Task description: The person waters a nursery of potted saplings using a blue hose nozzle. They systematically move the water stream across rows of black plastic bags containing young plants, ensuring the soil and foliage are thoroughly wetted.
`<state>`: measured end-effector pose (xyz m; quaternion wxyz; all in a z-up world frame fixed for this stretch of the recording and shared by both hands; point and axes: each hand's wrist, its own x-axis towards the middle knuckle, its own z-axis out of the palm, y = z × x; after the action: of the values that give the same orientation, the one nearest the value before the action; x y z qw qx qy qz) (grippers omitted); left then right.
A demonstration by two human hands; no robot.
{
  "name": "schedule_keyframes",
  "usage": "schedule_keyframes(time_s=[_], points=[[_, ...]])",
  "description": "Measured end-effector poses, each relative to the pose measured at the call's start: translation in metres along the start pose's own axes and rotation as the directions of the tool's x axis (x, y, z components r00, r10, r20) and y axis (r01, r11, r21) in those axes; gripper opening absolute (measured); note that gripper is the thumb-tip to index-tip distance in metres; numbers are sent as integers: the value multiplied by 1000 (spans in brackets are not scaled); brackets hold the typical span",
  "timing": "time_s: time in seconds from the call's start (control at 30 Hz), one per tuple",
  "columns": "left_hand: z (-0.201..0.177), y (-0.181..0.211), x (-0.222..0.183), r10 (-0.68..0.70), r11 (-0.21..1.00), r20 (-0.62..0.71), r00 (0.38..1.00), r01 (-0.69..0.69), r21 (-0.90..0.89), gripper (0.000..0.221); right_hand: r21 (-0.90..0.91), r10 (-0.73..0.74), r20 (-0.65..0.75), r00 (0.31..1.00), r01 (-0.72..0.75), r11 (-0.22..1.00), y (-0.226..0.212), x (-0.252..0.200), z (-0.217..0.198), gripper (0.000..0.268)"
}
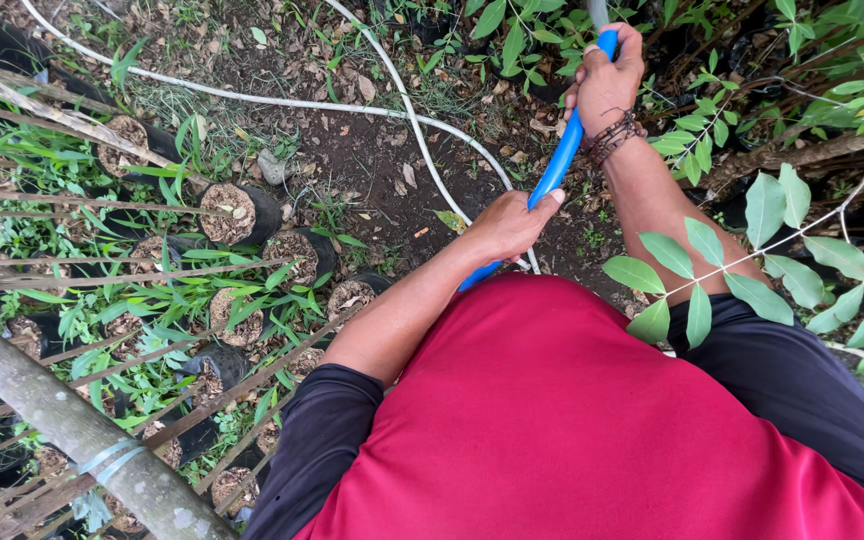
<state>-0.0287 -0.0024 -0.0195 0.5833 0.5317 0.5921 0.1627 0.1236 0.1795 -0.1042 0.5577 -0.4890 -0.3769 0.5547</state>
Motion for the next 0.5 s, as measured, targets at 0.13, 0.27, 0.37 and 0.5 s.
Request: schedule_keyframes(time_s=[0.13, 0.27, 0.37, 0.5], points=[[-6, -6, -2, -28, 999, -26, 999, 27, -21, 67, -75, -80, -23, 997, 78, 994, 2, -1, 10, 27], [-10, -11, -3, -33, 999, -57, 998, 31, -39, 68, -75, -73, -14, 997, 72, 995, 1, -2, 21, 28], [-13, -15, -4, -20, 998, -43, 999, 18, -55, 69, -88, -72, 6, 997, 73, 993, 1, -2, 29, 28], [-17, -18, -3, -21, 999, -54, 998, 19, -40, 70, -73, -66, 38, 997, 69, 995, 3, -1, 33, 28]])
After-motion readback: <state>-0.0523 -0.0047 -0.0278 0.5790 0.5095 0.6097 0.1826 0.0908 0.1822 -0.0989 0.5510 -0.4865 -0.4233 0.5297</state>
